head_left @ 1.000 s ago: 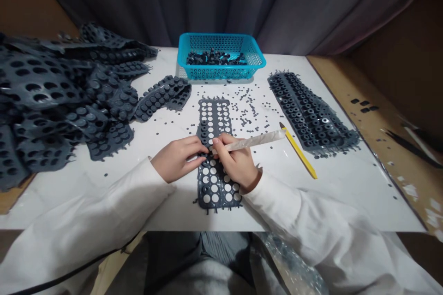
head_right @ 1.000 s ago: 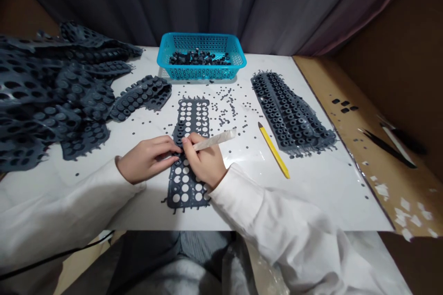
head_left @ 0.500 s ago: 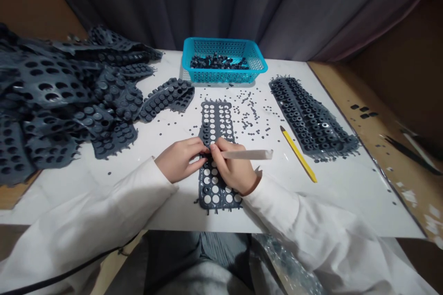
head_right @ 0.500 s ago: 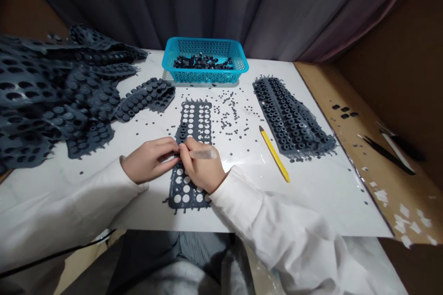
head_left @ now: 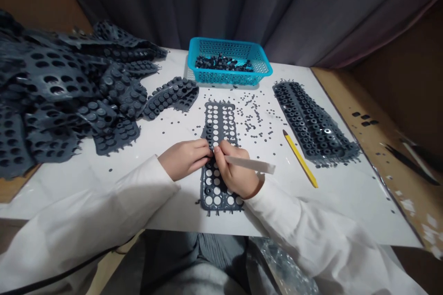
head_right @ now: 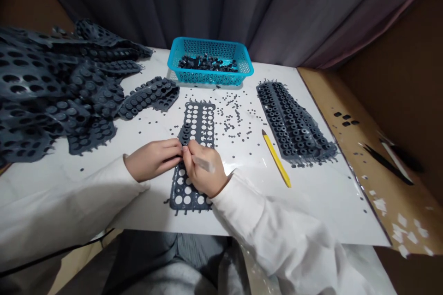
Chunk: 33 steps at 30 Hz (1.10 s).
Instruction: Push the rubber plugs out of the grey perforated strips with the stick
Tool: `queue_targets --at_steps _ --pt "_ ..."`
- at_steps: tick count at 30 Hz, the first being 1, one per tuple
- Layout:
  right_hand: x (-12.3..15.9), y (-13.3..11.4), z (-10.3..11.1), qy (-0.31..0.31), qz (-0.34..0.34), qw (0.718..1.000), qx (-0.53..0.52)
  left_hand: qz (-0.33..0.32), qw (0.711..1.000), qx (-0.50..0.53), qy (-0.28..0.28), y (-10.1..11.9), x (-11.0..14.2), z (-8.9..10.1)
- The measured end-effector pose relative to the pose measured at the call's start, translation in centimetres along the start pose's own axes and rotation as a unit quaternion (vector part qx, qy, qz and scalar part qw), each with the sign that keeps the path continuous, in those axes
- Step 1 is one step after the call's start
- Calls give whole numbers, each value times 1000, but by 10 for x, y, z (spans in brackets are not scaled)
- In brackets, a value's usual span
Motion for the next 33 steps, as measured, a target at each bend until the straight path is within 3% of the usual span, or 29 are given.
queue_targets --at_steps 13,20,24,33 --pt "0 0 2 -8 19 999 50 11 997 48 54 -2 4 2" --pt "0 3 2 0 0 1000 18 136 977 111 118 -9 3 8" --pt "0 3 1 -4 -10 1000 13 220 959 138 116 -13 4 8" --pt "0 3 2 -3 -10 1000 8 225 961 130 99 -14 4 7"
Point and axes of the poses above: each hand's wrist, its own x-axis away from the middle knuckle, its own z-axis out of the back of the hand, y = z × x, the point moved 4 cm from there along -x, towards the middle knuckle, and after that the axes turned 13 degrees about y, right-handed, at the moved point
